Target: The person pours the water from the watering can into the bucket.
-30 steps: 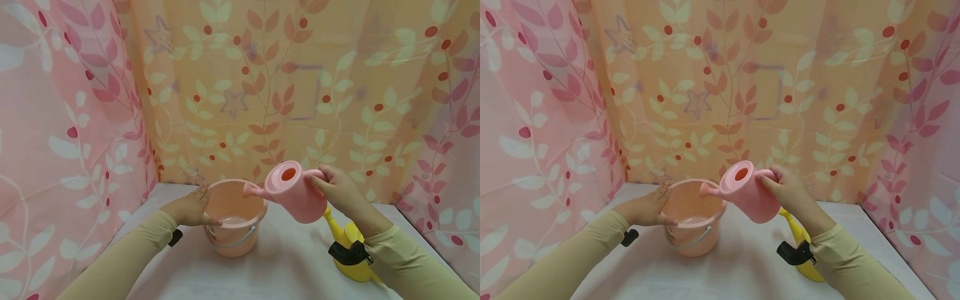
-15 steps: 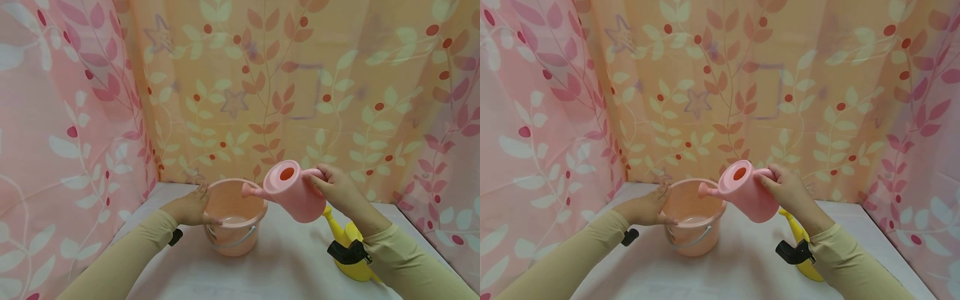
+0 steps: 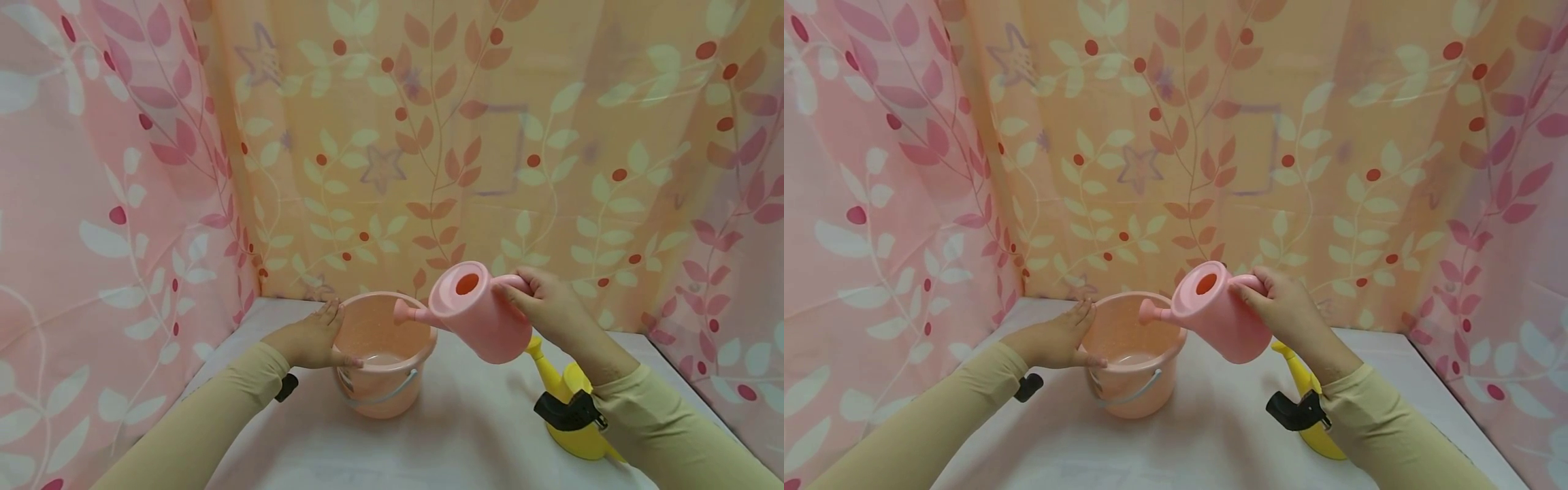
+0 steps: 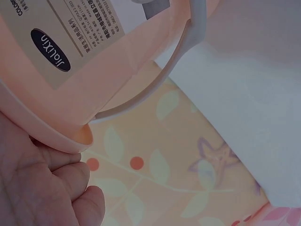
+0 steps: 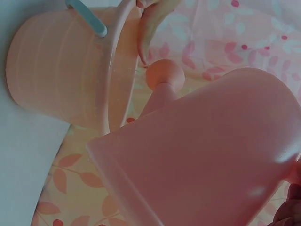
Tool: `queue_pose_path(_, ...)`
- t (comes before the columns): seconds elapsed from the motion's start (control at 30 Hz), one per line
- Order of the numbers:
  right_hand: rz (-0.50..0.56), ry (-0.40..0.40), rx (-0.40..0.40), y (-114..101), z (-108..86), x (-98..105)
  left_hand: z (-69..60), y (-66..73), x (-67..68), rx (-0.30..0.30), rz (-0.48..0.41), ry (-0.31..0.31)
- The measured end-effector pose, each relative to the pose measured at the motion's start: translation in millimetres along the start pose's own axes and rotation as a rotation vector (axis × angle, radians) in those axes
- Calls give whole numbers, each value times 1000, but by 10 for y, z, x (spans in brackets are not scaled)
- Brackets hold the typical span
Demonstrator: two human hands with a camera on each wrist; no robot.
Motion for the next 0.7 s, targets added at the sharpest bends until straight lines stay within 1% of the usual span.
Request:
queue_pose_path(0.23, 2, 0, 13, -10, 4, -2, -9, 7, 5, 4, -9, -4)
queue_pose_path(0.7, 2, -10, 7, -34, 12, -8, -18, 16, 20, -4, -6, -6)
Point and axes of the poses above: each hand's wrist, its own z-axis towards the middle knuckle, its own x-axis out of the back of the hand, y = z × x, the point moved 2 cm from there along z, towards the middle knuckle, and after that the axes turned 9 degrees about x, right-handed, at the moved point
